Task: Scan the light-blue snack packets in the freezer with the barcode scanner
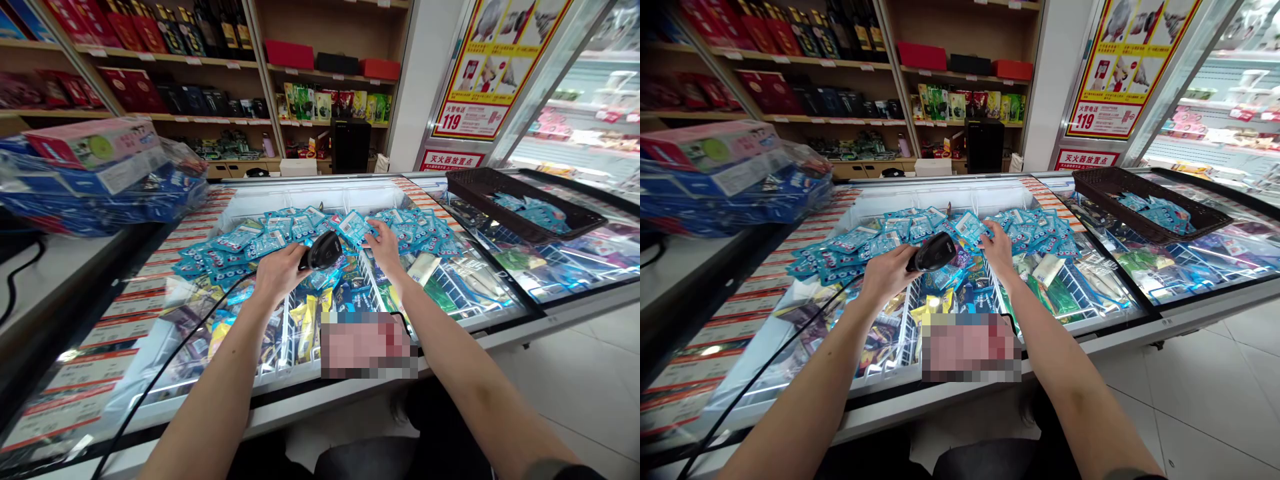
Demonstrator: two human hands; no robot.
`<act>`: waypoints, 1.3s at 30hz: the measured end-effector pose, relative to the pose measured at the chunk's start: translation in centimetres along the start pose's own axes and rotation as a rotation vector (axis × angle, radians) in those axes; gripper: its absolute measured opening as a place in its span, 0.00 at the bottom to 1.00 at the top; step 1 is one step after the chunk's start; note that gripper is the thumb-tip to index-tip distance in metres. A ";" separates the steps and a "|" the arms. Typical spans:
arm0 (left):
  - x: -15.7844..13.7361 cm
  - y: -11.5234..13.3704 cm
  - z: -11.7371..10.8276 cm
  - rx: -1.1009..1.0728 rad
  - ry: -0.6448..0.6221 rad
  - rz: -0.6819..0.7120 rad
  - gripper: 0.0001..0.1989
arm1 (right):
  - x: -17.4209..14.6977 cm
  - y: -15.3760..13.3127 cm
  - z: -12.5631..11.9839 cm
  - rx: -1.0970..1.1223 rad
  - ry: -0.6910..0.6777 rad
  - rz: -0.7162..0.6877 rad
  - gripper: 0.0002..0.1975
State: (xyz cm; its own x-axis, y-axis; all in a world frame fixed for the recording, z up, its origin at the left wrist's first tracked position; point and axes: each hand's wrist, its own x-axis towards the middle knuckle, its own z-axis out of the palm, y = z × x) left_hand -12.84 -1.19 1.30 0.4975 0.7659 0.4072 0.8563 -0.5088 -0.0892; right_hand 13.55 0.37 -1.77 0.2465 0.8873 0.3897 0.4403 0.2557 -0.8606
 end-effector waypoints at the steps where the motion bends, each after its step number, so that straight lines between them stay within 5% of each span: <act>1: 0.0 0.0 0.0 -0.003 0.000 0.000 0.17 | 0.0 0.0 0.0 -0.002 -0.001 0.002 0.21; 21: 2.2 1.7 -2.1 0.035 -0.021 -0.083 0.17 | 0.6 0.9 0.7 0.104 -0.010 -0.019 0.19; 39: 2.2 0.7 0.0 0.010 -0.002 -0.124 0.17 | 1.2 1.1 1.1 0.057 -0.017 -0.052 0.18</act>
State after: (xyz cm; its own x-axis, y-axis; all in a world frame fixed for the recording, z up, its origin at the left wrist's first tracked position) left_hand -11.10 0.16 2.13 0.3882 0.8233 0.4141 0.9125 -0.4063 -0.0476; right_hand 13.44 2.15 -2.62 0.2100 0.8783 0.4295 0.4019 0.3229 -0.8569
